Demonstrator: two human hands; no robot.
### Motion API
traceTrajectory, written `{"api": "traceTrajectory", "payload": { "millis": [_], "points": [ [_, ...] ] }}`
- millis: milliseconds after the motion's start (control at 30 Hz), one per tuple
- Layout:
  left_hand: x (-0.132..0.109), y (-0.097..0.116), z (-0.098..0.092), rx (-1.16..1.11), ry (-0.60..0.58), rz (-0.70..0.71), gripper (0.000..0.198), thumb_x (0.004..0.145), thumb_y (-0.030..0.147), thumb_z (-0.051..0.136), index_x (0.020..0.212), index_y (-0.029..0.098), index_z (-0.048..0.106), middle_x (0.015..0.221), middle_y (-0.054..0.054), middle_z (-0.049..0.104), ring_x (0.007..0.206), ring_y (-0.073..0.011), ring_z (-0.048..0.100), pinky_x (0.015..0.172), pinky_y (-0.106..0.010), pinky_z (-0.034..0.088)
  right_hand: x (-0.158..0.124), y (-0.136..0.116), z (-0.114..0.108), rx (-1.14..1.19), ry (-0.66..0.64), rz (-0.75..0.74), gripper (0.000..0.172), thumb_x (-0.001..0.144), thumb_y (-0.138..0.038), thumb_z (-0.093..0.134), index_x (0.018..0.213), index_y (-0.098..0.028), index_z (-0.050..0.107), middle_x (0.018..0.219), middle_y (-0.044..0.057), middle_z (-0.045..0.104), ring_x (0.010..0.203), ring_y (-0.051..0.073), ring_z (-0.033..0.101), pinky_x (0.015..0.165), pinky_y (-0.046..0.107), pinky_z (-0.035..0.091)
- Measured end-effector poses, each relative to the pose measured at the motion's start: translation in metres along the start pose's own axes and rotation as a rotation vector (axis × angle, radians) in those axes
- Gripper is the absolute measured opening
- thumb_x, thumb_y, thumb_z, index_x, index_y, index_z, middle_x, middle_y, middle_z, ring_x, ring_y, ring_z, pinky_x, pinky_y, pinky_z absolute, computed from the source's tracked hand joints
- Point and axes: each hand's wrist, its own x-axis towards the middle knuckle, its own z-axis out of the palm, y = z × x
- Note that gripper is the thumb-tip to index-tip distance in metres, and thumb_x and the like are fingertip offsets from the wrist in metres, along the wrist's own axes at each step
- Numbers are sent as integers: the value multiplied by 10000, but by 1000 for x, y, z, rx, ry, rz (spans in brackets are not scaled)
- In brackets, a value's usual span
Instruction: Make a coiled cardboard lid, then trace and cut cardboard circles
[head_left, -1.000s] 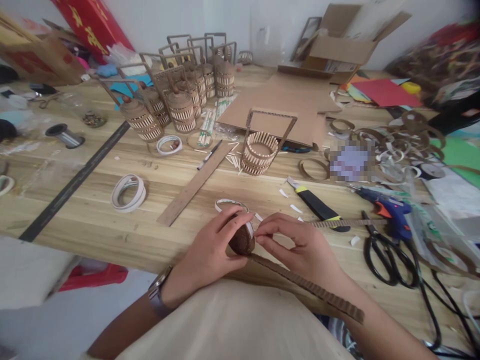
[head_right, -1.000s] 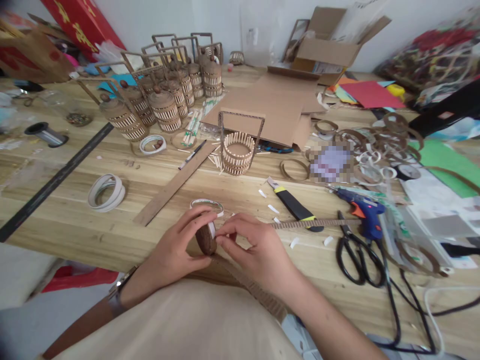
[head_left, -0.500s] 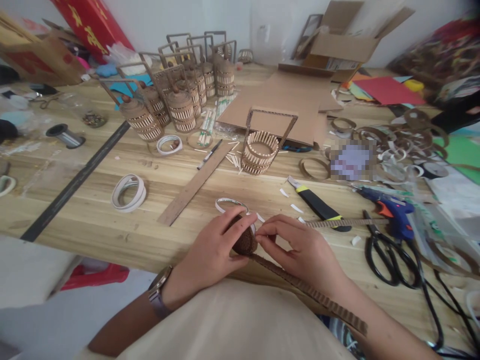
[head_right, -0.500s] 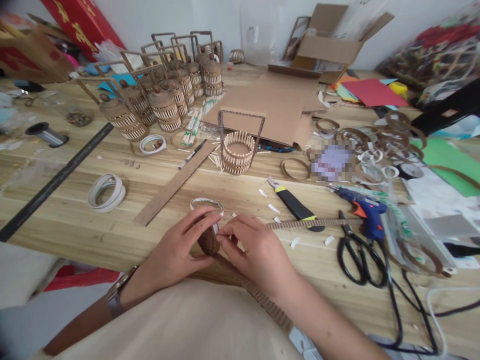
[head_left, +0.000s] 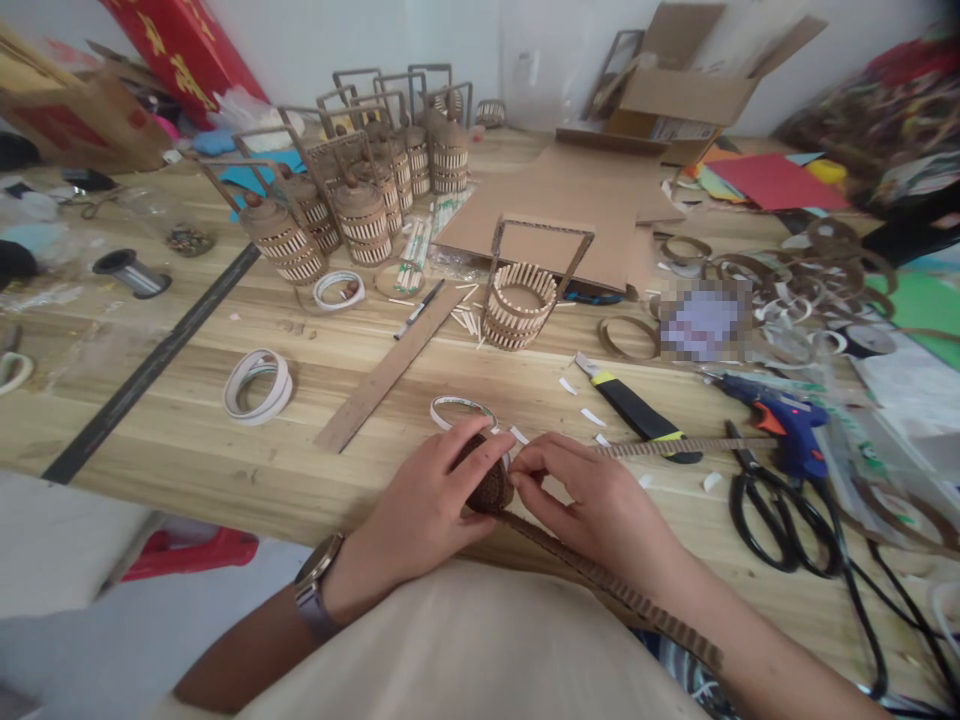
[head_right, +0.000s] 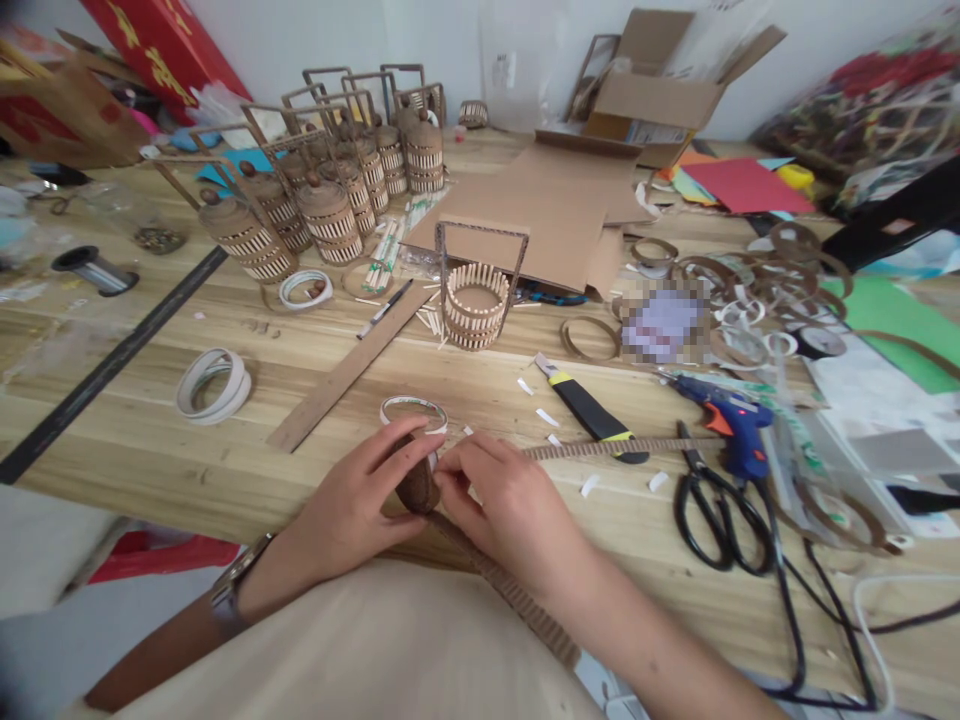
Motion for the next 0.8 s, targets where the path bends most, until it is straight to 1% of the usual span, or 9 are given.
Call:
{"api": "traceTrajectory", "payload": {
  "millis": [133,233,433,533,600,700,800],
  "points": [
    [0,0,1,-13,-9,-12,754,717,53,699,1415,182,445,1444,-185,477,1278,-356,543,1061,-527,477,-2,1,3,-24,7,-13,181,901,-97,470,791,-213,555,723,20,636,647,150,617,601,253,512],
    [1,2,2,-28,-17,-20,763,719,61,707,1420,193,438,1454,-180,471,1284,-351,538,1070,-530,466,-3,2,5,-32,40,-27,180,891,-87,456,796,-213,541,731,26,637,659,156,623,610,262,520],
    [2,5,1,-74,-15,-57,803,706,52,718,1437,200,423,1455,-172,468,1314,-331,514,1082,-505,456,-4,0,-1,34,44,-14,187,918,-80,469,830,-209,572,778,27,661,695,147,651,633,252,525],
    [2,6,1,-82,-14,-75,804,704,37,701,1440,196,423,1450,-168,467,1322,-323,505,1087,-493,451,-5,0,-3,-29,78,-78,170,919,-83,496,893,-204,612,838,39,712,754,171,674,681,290,526],
    [2,6,1,-87,-21,-85,799,705,38,695,1439,198,426,1446,-163,471,1315,-321,511,1085,-488,455,-5,1,-2,-85,87,-113,153,911,-89,519,901,-197,627,823,29,720,732,171,675,696,309,511],
    [3,6,1,-93,-38,-108,793,705,52,698,1436,207,431,1449,-156,471,1306,-323,518,1081,-491,460,-4,2,-1,-161,81,-148,145,910,-98,532,858,-190,632,749,5,700,662,153,648,691,309,482],
    [3,6,1,-97,-61,-127,792,704,71,712,1433,213,437,1444,-151,481,1288,-328,536,1079,-499,463,-3,2,0,-275,88,-188,176,905,-102,523,785,-188,618,692,2,674,609,152,607,689,313,463]
  ]
}}
